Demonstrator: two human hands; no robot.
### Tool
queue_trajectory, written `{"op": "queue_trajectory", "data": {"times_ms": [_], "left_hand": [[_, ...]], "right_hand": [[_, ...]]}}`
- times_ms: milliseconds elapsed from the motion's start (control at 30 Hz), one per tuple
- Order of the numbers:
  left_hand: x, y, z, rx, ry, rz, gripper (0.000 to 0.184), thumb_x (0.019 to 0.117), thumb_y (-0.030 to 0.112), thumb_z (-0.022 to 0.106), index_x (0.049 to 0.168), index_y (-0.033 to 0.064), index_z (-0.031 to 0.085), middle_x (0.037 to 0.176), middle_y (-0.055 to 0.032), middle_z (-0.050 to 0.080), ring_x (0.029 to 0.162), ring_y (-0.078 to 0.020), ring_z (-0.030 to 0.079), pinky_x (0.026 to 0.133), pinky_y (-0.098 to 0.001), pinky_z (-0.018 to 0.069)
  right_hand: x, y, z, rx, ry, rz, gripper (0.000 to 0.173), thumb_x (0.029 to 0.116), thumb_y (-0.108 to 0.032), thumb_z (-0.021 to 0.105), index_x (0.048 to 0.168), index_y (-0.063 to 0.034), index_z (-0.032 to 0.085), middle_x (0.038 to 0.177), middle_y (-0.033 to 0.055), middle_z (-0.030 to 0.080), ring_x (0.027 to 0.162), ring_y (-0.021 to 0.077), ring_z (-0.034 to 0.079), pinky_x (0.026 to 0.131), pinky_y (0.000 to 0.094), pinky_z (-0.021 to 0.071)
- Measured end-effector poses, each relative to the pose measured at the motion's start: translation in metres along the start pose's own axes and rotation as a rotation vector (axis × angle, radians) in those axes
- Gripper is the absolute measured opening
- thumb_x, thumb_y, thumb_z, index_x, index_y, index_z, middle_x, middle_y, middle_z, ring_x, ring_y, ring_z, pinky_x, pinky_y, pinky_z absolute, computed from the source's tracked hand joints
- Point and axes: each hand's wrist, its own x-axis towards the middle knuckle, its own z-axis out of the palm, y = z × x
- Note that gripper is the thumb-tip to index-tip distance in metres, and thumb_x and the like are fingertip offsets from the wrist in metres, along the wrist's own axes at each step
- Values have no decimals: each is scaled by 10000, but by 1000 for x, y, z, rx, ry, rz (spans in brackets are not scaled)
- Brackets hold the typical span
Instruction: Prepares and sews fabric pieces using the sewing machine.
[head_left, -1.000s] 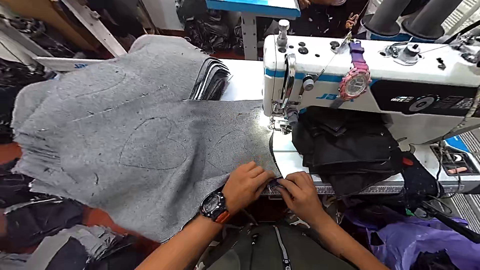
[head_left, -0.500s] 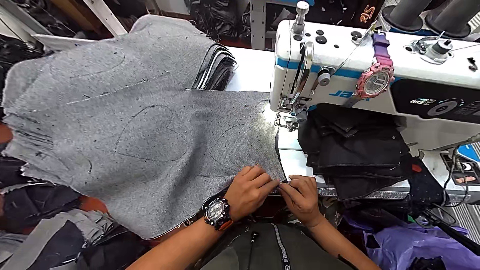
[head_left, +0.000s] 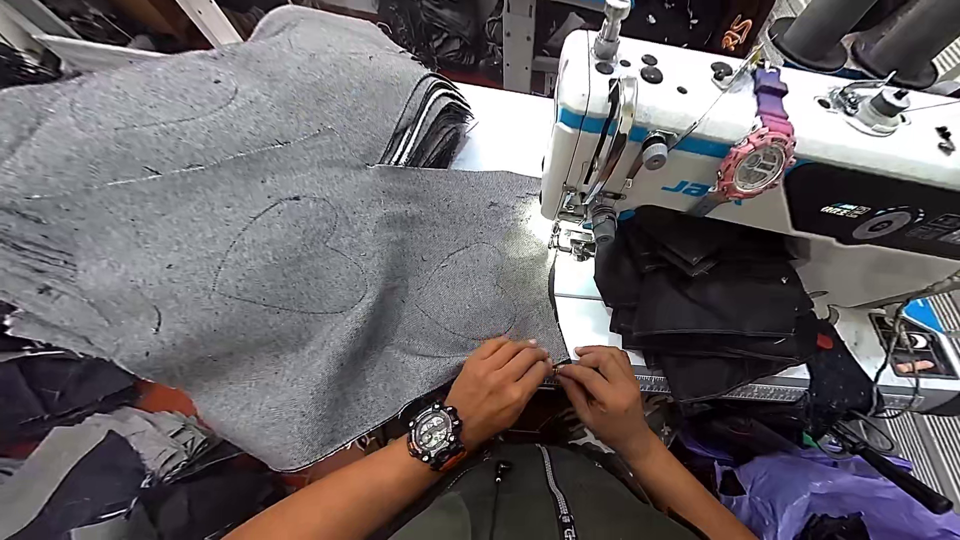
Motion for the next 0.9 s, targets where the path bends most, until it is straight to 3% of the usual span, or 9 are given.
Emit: {"op": "queue_trajectory", "data": {"times_ms": [133, 267, 367, 433, 500, 567, 633, 733, 900], "left_hand": [[1, -4, 12, 31, 133, 17, 180, 1028, 138, 564, 992, 62, 723, 1016, -91, 759, 931, -219, 730, 845, -343, 582], [8, -7, 10, -44, 152, -43, 214, 1040, 195, 552, 1007, 69, 721, 983, -74, 745, 856, -208, 706, 790, -349, 570], [6, -5, -11, 4, 39, -146, 271, 1016, 256, 555, 1161, 94, 717, 1270, -79, 702, 1184, -230, 667, 1085, -466, 472], [1, -9, -19, 82, -46, -244, 414, 903, 230, 572, 1274, 79, 678, 1464, -144, 583, 1375, -372, 530, 1140, -635, 363], [0, -19, -21, 110, -99, -300, 486, 856, 197, 620, 1327, 85, 664, 1502, -136, 559, 1423, -427, 470, 1136, -707, 318], [9, -30, -21, 103, -126, -292, 579, 807, 88, 688, 1384, 102, 643, 1489, -108, 583, 1434, -411, 467, 1154, -695, 311], [23, -40, -20, 83, -157, -203, 584, 830, 7, 654, 1401, 128, 640, 1515, -96, 562, 1459, -395, 441, 1179, -669, 301], [41, -50, -11, 26, -194, -24, 430, 903, -31, 551, 1288, 83, 704, 1478, -94, 598, 1452, -336, 469, 1204, -595, 328], [54, -66, -9, -24, -289, 162, 327, 909, -7, 543, 1190, 24, 706, 1375, -129, 660, 1374, -327, 554, 1147, -503, 439]], "right_hand": [[20, 5, -13, -50, -155, -6, 282, 948, -253, 711, 1168, -78, 737, 1074, 87, 696, 1029, 223, 660, 920, 375, 545], [33, 9, -4, -85, -114, -135, 152, 977, -118, 634, 1022, -87, 776, 959, 70, 720, 923, 223, 673, 820, 385, 534], [34, 10, -6, -103, -95, -166, 152, 966, -99, 630, 976, -92, 782, 924, 56, 724, 898, 210, 675, 826, 384, 527], [29, 12, -5, -91, -77, -141, 164, 968, -113, 624, 976, -102, 787, 924, 46, 724, 901, 200, 671, 831, 373, 530], [24, 12, 0, -70, -45, -105, 170, 970, -126, 624, 972, -107, 794, 914, 40, 721, 894, 195, 668, 823, 370, 528], [23, 8, 3, -58, -23, -77, 176, 973, -138, 619, 966, -114, 793, 907, 36, 716, 899, 194, 662, 829, 373, 520], [23, 5, 4, -56, -19, -61, 189, 979, -141, 606, 967, -111, 792, 909, 37, 713, 912, 198, 660, 846, 378, 516], [21, 4, 5, -69, -17, -56, 194, 977, -135, 601, 946, -102, 790, 905, 41, 709, 912, 200, 654, 840, 371, 513], [22, 0, 5, -51, -54, -53, 167, 963, -101, 612, 928, -97, 775, 918, 41, 706, 936, 202, 661, 831, 358, 536]]}}
